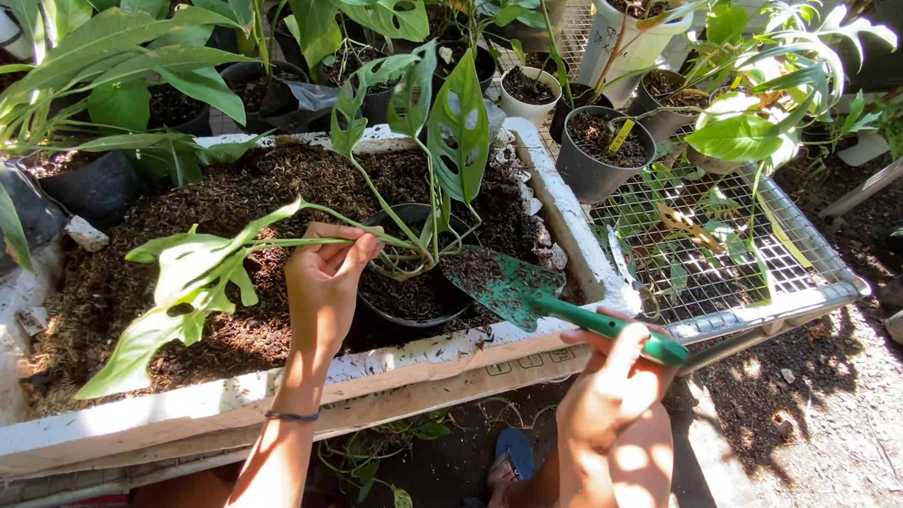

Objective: The person uses a green trowel to scoop soil from a white bin into a black plastic pot, positioning a Monstera plant inside and pressing the soil down by hand.

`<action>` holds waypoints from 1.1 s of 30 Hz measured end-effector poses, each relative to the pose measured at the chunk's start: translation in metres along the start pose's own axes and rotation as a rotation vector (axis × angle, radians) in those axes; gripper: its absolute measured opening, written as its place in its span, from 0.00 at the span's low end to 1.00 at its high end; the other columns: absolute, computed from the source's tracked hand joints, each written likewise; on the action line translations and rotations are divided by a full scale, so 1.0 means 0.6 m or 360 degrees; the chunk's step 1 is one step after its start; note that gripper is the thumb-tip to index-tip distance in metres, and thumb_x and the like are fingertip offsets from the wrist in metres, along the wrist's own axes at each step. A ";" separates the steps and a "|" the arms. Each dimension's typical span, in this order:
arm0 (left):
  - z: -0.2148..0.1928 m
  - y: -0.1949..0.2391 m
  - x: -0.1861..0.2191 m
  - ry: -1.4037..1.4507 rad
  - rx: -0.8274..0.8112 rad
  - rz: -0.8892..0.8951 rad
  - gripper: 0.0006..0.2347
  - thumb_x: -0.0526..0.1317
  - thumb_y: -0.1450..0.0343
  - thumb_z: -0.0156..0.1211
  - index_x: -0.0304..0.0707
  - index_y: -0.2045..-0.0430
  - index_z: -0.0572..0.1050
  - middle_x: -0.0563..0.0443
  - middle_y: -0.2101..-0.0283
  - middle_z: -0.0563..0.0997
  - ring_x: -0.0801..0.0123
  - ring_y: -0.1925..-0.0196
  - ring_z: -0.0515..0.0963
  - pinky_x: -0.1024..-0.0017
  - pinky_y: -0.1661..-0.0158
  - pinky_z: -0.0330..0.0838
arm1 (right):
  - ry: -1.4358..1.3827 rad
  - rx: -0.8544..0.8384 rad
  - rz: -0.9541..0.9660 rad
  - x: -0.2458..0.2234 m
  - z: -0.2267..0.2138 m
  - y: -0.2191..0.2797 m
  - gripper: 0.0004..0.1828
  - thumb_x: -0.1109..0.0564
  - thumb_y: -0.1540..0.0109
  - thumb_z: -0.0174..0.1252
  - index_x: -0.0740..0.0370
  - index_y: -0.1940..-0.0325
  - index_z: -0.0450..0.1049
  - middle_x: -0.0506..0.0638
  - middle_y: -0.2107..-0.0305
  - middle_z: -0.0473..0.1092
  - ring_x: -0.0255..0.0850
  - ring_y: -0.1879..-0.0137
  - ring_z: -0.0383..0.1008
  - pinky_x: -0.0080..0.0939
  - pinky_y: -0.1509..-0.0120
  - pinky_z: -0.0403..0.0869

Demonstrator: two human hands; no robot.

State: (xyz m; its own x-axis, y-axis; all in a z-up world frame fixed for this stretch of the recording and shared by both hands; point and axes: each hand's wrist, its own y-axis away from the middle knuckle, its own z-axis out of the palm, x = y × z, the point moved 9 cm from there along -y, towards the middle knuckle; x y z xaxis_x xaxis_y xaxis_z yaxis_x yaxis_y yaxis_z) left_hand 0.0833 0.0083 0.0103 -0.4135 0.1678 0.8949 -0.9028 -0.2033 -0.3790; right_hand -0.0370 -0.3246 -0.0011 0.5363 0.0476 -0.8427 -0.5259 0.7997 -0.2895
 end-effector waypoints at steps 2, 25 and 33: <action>0.000 0.001 -0.001 -0.0012 -0.0039 0.0013 0.05 0.30 0.28 0.64 0.32 0.65 0.73 0.34 0.59 0.84 0.56 0.52 0.87 0.66 0.47 0.86 | -0.0086 -0.0024 0.0040 0.020 0.010 -0.006 0.12 0.53 0.27 0.51 0.63 0.54 0.60 0.59 0.61 0.76 0.42 0.75 0.77 0.34 0.70 0.79; 0.004 0.010 0.002 -0.0310 -0.0039 -0.0042 0.07 0.36 0.26 0.63 0.31 0.63 0.72 0.30 0.56 0.85 0.53 0.52 0.87 0.58 0.48 0.83 | -0.0002 -0.0827 0.0406 0.182 0.170 -0.135 0.14 0.50 0.24 0.42 0.65 0.44 0.58 0.64 0.57 0.73 0.41 0.67 0.75 0.43 0.55 0.78; 0.028 0.065 0.084 -0.1085 -0.0048 0.0048 0.18 0.49 0.26 0.64 0.27 0.58 0.77 0.33 0.66 0.83 0.45 0.55 0.83 0.41 0.43 0.70 | -0.0034 -0.0571 0.0378 0.132 0.102 -0.129 0.15 0.49 0.24 0.40 0.63 0.41 0.56 0.61 0.56 0.71 0.40 0.65 0.72 0.40 0.53 0.79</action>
State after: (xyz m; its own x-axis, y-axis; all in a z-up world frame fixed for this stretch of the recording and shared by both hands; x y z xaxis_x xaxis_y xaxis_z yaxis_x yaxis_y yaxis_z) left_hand 0.0293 -0.0075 0.0449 -0.2806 -0.4846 0.8285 -0.8990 -0.1698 -0.4038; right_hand 0.0867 -0.3462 -0.0177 0.3842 0.2208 -0.8965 -0.8307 0.5065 -0.2312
